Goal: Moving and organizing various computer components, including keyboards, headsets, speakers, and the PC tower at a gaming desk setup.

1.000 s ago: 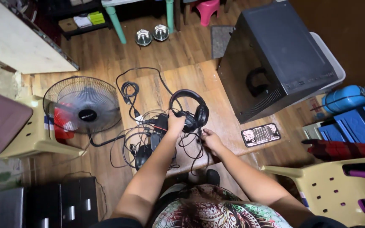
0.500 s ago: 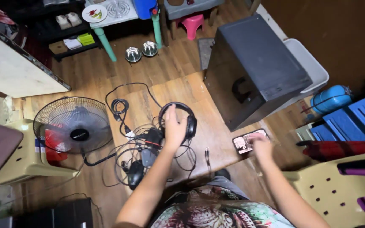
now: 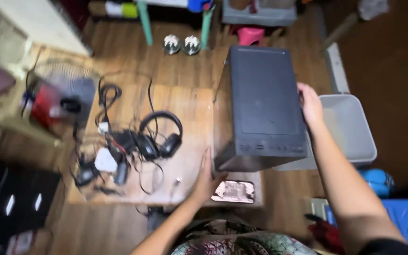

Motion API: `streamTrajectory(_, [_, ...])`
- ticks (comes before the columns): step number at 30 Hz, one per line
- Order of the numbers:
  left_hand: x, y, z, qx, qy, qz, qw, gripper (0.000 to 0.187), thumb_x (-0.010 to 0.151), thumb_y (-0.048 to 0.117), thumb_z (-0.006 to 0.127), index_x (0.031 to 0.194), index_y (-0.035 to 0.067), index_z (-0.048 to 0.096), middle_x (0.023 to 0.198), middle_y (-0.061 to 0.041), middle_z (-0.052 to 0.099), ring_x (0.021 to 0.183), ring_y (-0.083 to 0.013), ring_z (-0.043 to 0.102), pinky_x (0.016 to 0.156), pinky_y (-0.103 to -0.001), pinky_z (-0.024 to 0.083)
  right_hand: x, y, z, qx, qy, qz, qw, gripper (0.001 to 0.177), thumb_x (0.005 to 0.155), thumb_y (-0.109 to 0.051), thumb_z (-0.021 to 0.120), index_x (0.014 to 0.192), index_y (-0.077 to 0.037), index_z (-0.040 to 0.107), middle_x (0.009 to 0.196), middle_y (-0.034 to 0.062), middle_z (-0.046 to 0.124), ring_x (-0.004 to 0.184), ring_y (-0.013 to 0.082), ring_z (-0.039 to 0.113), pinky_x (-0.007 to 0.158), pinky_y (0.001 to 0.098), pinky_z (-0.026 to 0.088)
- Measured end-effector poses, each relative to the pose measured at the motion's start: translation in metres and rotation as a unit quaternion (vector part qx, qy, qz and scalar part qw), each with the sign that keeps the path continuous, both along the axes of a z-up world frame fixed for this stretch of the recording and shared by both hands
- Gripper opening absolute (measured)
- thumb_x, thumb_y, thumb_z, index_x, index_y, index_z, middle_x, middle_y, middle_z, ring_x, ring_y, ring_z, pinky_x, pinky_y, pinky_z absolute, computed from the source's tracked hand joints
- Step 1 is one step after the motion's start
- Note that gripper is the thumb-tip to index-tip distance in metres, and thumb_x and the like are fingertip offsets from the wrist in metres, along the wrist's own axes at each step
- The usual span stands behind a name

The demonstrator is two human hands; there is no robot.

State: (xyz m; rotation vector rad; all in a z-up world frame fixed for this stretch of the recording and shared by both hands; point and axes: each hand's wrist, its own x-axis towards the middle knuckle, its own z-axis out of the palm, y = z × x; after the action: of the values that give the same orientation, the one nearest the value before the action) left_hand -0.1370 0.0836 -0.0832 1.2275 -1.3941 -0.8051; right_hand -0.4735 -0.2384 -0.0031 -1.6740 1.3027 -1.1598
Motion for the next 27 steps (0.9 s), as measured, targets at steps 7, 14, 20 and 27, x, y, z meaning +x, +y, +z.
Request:
streamTrajectory(7, [-0.051,-0.015,0.034,0.045,0.049,0.059,0.996,0.098,0.084,-0.005,0.071,0.162,-0.001,0.012,0.168,-0.029,0.02,0.157,-0.0399,0.016,0.124,-0.04,0.017,0.085,-0.086,0.026,0.223,-0.203,0.153,0.941,0.057,0.117,-0.05,0.032,0.136,-0.007,0.065,0.116,0.0048,0.068,0.105,0.0164,0.063,0.098,0.0327,0.052])
streamTrajectory(14, [-0.068,-0.025,0.037,0.039,0.144,0.138,0.979,0.087,0.089,0.004,0.068,0.164,0.005,0.024,0.166,-0.02,0.038,0.155,-0.0309,0.035,0.126,-0.038,0.026,0.129,-0.043,0.052,0.411,-0.341,0.14,0.834,0.064,0.1,-0.058,0.032,0.125,-0.01,0.065,0.112,0.0086,0.071,0.1,0.0235,0.069,0.088,0.0371,0.058])
streamTrajectory(20, [-0.071,-0.03,0.041,0.008,0.138,0.183,0.973,0.081,0.093,0.02,0.069,0.161,0.002,0.029,0.161,-0.021,0.043,0.151,-0.0317,0.041,0.124,-0.038,0.031,0.121,-0.066,0.018,0.374,-0.366,0.167,0.835,0.054,0.104,-0.049,0.039,0.13,-0.008,0.064,0.117,0.0089,0.07,0.106,0.024,0.068,0.093,0.0364,0.058])
streamTrajectory(27, [-0.043,-0.055,0.024,-0.055,0.14,0.179,0.972,0.07,0.1,0.031,0.066,0.155,-0.003,0.038,0.149,-0.024,0.056,0.142,-0.0331,0.051,0.118,-0.039,0.037,0.093,-0.12,-0.025,0.302,-0.41,0.189,0.84,0.044,0.109,-0.038,0.049,0.135,-0.006,0.062,0.124,0.0093,0.068,0.113,0.0246,0.067,0.098,0.0356,0.057])
